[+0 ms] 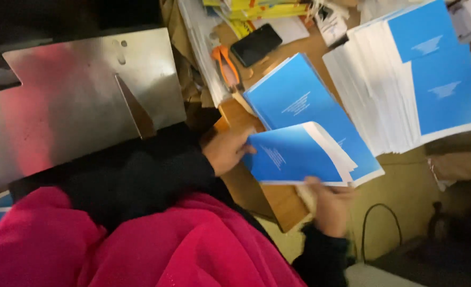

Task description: Using a stapling machine to bind the spines of folded booklets in a production environment.

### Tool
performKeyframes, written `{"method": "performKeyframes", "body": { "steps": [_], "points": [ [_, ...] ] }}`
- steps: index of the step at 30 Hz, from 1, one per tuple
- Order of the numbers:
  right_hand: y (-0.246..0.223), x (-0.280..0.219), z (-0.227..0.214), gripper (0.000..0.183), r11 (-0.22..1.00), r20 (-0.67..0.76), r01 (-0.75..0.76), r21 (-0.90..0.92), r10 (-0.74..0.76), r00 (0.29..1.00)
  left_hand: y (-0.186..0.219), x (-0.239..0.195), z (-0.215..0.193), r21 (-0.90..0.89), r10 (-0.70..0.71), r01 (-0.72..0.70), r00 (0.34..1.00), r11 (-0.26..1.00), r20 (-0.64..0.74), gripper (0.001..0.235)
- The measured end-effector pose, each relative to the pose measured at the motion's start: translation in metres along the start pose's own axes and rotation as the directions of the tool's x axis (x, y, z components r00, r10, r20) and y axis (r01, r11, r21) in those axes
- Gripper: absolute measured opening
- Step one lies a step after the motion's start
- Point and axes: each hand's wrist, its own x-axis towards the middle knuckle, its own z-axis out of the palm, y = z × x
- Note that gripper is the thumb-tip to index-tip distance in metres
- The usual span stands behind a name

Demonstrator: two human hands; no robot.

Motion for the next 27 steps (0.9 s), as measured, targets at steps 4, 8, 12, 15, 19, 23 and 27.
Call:
{"method": "performKeyframes", "body": {
  "steps": [4, 8, 12, 15, 19, 23, 27],
  "points": [
    [-0.112, -0.023, -0.059, 0.029, 0.882, 0.328, 0.069, 0.467, -0.245, 0.912, 0.049, 0.005, -0.058, 0.155, 0.064, -0.097, 0.977, 0.983, 0.203, 0.023],
    [-0.166, -0.055, -0.027, 0.012, 0.919, 0.200, 0.193, 0.345, -0.273, 0.941, 0.063, -0.022, -0.071, 0.660, 0.280, -0.288, 0.952, 0.693, 0.122, 0.005],
    [-0.181, -0.077, 0.008, 0.016, 0.847, 0.047, 0.310, 0.432, -0.364, 0.930, 0.068, -0.056, -0.122, 0.649, 0.098, -0.031, 0.993, 0.760, -0.067, 0.014],
    [-0.179, -0.075, 0.042, 0.019, 0.724, 0.060, 0.237, 0.648, -0.358, 0.932, 0.052, -0.098, -0.173, 0.415, -0.092, 0.285, 0.900, 0.864, -0.426, 0.055],
    [-0.216, -0.086, 0.076, 0.023, 0.630, 0.174, 0.117, 0.768, -0.381, 0.908, 0.055, -0.121, -0.214, -0.338, -0.670, 0.589, 0.708, 0.734, -0.223, 0.024],
    [-0.257, -0.079, 0.094, 0.009, 0.453, 0.085, 0.228, 0.862, -0.572, 0.816, 0.071, -0.098, -0.244, -0.660, -0.428, 0.071, 0.812, 0.748, -0.397, 0.014],
    [-0.312, -0.072, 0.108, 0.014, 0.397, 0.136, 0.170, 0.902, -0.634, 0.761, 0.061, -0.057, -0.264, -0.609, -0.435, 0.017, 0.715, 0.793, -0.547, 0.016]
  ]
}}
